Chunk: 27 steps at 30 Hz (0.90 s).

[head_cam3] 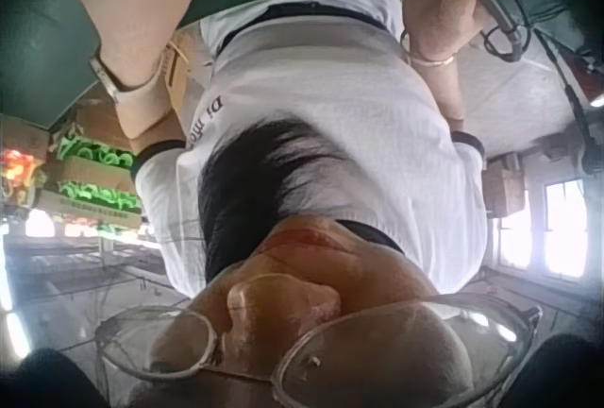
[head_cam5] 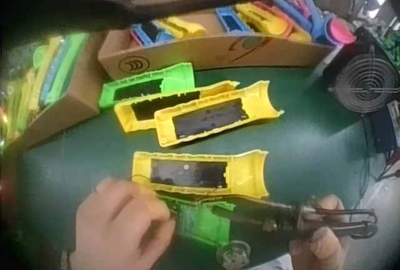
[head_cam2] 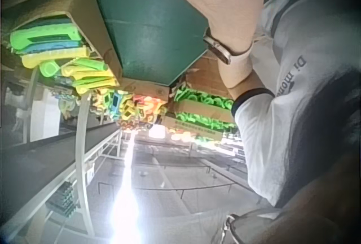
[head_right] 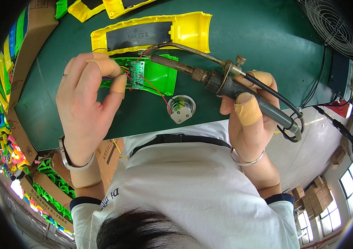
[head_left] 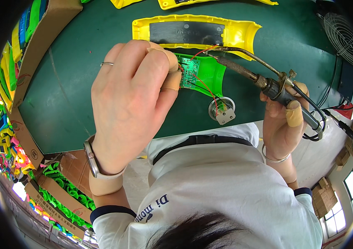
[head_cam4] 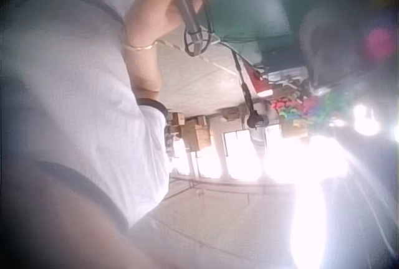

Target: The person solders wires to circuit boards and panels inside flashlight casings using a soldering iron, places completed flashlights onto a conveyor belt, and picks up new flashlight casing parts from a box.

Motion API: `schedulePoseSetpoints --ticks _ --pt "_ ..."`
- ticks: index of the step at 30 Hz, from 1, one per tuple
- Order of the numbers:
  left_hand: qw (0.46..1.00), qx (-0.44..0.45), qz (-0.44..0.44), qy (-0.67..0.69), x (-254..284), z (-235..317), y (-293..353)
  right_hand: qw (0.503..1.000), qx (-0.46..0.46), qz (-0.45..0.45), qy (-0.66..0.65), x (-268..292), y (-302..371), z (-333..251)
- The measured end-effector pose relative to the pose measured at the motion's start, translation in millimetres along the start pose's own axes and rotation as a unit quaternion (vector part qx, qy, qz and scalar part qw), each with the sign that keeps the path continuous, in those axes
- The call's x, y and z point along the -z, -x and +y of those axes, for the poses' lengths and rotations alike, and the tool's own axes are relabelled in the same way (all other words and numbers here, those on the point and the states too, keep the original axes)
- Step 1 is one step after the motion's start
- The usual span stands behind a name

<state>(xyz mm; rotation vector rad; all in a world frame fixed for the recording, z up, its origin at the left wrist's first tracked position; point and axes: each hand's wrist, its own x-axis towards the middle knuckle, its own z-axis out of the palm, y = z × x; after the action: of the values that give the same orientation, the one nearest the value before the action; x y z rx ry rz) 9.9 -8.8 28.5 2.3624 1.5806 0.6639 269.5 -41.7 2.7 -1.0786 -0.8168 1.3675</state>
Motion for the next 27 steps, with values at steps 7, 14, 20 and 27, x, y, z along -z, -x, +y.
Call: schedulePoseSetpoints --ticks 7,14,20,27 --pt "0.996 -0.047 0.058 0.047 17 -19 9 1.000 -0.006 0.004 -0.002 0 2 -3" --pt "0.905 -0.326 -0.109 -0.249 64 -57 47 0.999 0.025 0.028 0.022 3 -6 -2" --pt "0.952 -0.291 -0.039 -0.084 46 -61 36 1.000 0.028 -0.012 -0.002 -6 -6 -5" --pt "0.908 -0.332 -0.029 -0.253 52 -69 32 0.999 0.024 -0.049 0.003 -1 -5 -15"
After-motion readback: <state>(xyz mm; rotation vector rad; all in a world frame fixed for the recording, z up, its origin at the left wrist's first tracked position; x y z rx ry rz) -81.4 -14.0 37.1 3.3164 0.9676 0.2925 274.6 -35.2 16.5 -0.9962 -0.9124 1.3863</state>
